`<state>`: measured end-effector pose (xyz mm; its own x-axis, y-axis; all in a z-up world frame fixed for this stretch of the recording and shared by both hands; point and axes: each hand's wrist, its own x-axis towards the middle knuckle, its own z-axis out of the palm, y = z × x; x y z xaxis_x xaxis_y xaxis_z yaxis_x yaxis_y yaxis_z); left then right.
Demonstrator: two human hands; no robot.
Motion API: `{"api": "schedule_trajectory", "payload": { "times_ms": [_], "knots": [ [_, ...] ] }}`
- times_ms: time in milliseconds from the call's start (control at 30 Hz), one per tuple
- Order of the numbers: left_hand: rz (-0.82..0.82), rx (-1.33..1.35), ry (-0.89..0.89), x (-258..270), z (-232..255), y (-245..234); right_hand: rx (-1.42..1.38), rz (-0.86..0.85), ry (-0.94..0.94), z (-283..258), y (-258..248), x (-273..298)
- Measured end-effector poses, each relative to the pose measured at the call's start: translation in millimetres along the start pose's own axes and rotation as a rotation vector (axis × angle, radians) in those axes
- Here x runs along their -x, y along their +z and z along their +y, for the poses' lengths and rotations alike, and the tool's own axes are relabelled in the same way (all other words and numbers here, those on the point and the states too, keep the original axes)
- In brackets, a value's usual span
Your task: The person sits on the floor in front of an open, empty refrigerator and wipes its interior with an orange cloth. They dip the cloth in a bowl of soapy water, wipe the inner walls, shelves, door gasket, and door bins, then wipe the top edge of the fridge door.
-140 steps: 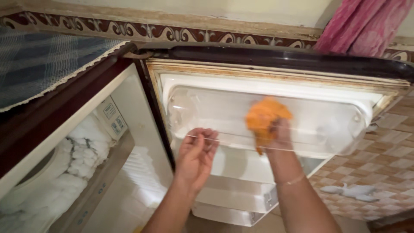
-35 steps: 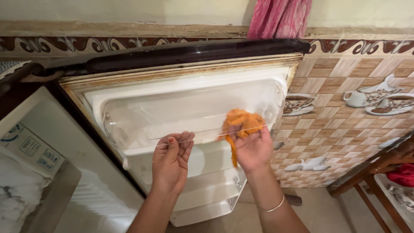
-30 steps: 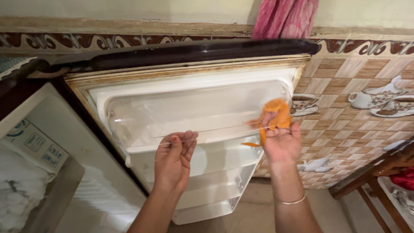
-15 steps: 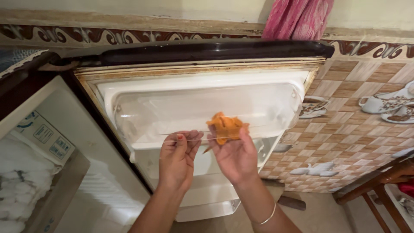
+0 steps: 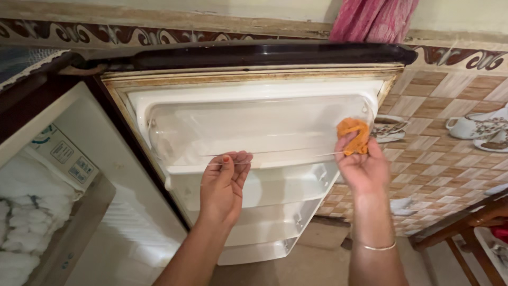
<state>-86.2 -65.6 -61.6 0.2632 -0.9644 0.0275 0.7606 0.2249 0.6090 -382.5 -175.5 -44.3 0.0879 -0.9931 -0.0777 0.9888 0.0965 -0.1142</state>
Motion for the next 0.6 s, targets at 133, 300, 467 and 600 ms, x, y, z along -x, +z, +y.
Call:
{"api": "schedule_trajectory", "payload": {
  "times_ms": [133, 300, 467, 600],
  "knots": [
    [0.006, 0.028, -0.023, -0.8, 0.8, 2.8, 0.055, 0.093, -0.040, -6.3, 1.7, -12.9],
    [0.009, 0.029, -0.007, -2.8, -2.2, 2.4, -0.015, 0.037, -0.048, 4.5, -1.2, -13.1],
    [-0.001, 0.044, 0.008, -3.5, -2.5, -1.4, 0.171, 0.018, -0.127, 43.0, -1.6, 10.7],
    [0.011, 0.034, 0.009, -3.1, -5.6, -2.2, 0.187, -0.021, -0.097, 54.4, 0.5, 27.0]
  ]
}}
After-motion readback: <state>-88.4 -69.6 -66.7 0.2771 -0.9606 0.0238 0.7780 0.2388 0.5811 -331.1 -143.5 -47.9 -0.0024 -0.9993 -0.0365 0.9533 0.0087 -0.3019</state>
